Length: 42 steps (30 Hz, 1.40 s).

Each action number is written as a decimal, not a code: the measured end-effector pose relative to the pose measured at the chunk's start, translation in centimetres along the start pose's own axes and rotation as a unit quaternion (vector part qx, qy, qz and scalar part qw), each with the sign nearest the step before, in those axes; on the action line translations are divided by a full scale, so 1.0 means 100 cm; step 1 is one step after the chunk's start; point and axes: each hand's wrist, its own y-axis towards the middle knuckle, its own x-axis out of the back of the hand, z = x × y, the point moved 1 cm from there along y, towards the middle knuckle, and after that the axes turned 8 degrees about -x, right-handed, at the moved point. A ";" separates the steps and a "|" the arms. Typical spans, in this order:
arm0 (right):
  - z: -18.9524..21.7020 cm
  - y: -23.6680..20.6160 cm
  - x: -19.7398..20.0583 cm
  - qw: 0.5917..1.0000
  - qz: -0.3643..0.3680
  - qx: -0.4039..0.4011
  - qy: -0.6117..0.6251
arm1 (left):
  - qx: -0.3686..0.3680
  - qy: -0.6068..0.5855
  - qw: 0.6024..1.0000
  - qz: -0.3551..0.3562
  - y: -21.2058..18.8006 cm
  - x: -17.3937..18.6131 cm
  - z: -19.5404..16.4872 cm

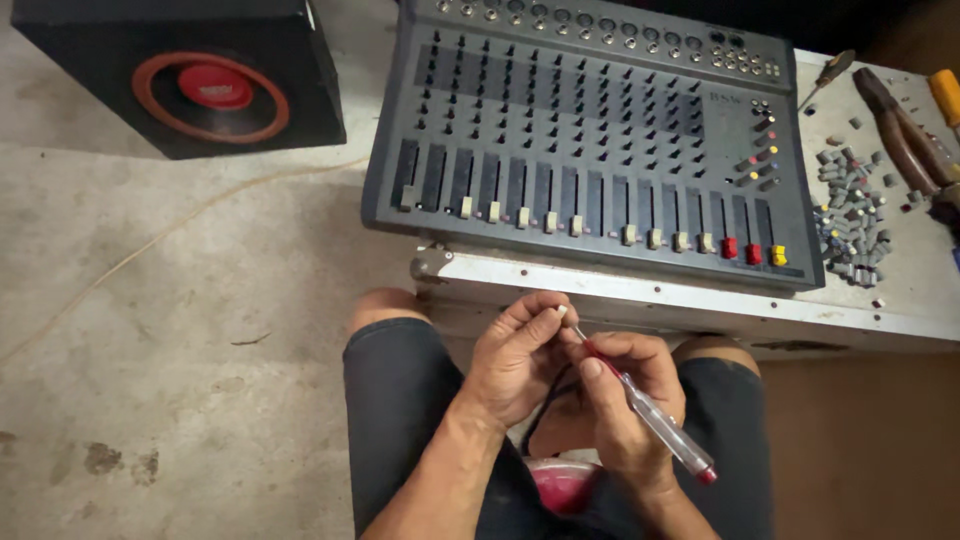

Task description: The person sits on the floor in front of an audio mixing console and uses a small screwdriver-handled tool to remove and replace the fader knob caps, working one knob at a time and placing removed caps on the table beside the console.

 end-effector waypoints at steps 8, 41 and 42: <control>0.003 -0.002 0.001 0.999 -0.011 -0.001 -0.037 | 0.000 -0.003 1.000 0.007 -0.004 -0.005 0.000; -0.012 0.005 -0.002 0.999 -0.027 -0.028 0.014 | -0.011 0.040 0.999 0.010 -0.002 -0.001 -0.007; -0.011 0.005 -0.003 0.999 -0.026 -0.025 0.014 | -0.013 0.041 0.999 0.011 -0.002 -0.001 -0.007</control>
